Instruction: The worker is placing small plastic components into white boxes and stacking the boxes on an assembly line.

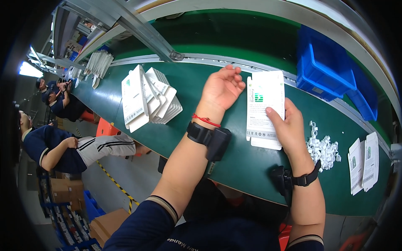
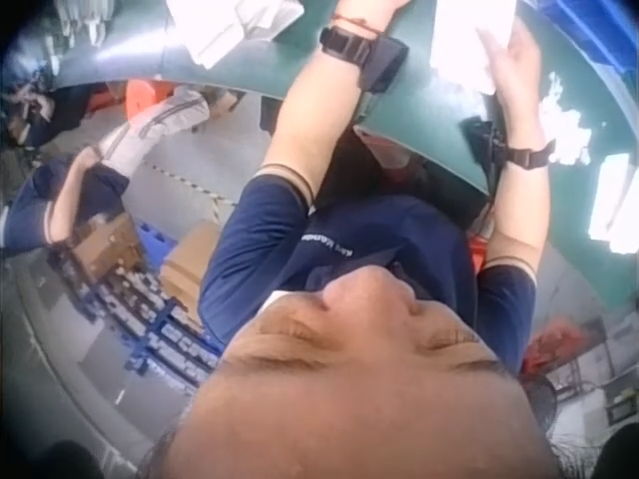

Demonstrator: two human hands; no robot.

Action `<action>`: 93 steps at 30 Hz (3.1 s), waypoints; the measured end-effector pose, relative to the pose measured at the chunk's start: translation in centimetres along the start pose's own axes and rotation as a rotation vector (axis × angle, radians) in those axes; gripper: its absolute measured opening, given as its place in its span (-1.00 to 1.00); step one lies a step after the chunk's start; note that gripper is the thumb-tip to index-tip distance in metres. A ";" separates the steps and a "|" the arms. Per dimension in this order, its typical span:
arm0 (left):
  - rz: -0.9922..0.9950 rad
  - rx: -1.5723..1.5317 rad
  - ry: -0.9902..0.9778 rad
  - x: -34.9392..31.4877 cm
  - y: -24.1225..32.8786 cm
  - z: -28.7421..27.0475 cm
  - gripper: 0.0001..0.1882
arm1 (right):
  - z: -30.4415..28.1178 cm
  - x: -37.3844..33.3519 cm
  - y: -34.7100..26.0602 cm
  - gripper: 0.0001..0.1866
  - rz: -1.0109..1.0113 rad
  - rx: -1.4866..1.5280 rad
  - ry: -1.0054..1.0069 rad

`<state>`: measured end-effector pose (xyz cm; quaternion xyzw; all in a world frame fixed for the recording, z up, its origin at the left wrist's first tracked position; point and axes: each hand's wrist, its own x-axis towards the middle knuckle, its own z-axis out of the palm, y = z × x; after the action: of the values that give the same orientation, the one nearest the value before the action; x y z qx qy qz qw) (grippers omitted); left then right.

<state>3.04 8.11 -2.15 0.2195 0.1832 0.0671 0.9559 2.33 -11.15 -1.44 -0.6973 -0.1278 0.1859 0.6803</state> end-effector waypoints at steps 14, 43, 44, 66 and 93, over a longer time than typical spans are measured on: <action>-0.091 -0.244 0.050 0.3 2.1 -0.6 -0.90 | 0.0 0.1 0.1 -0.73 -0.038 -0.005 -0.001; -0.097 -0.361 0.033 0.6 2.6 -1.3 -0.86 | -0.7 0.1 0.6 -0.77 -0.065 -0.015 -0.016; -0.100 -0.369 0.040 0.6 2.5 -1.3 -0.86 | -0.7 0.0 0.5 -0.77 -0.066 -0.022 -0.015; -0.075 -0.235 0.038 0.7 3.1 -1.7 -0.91 | -2.1 0.4 -2.1 -0.74 0.124 0.642 -0.018; -0.030 -0.126 -0.023 1.2 2.1 -2.5 -0.92 | -9.0 -11.7 -13.2 -0.85 -1.019 1.960 -0.559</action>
<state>3.12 11.24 -3.64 0.1567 0.1708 0.0617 0.9708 -3.26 -23.74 12.73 0.3332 -0.3430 0.0564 0.8764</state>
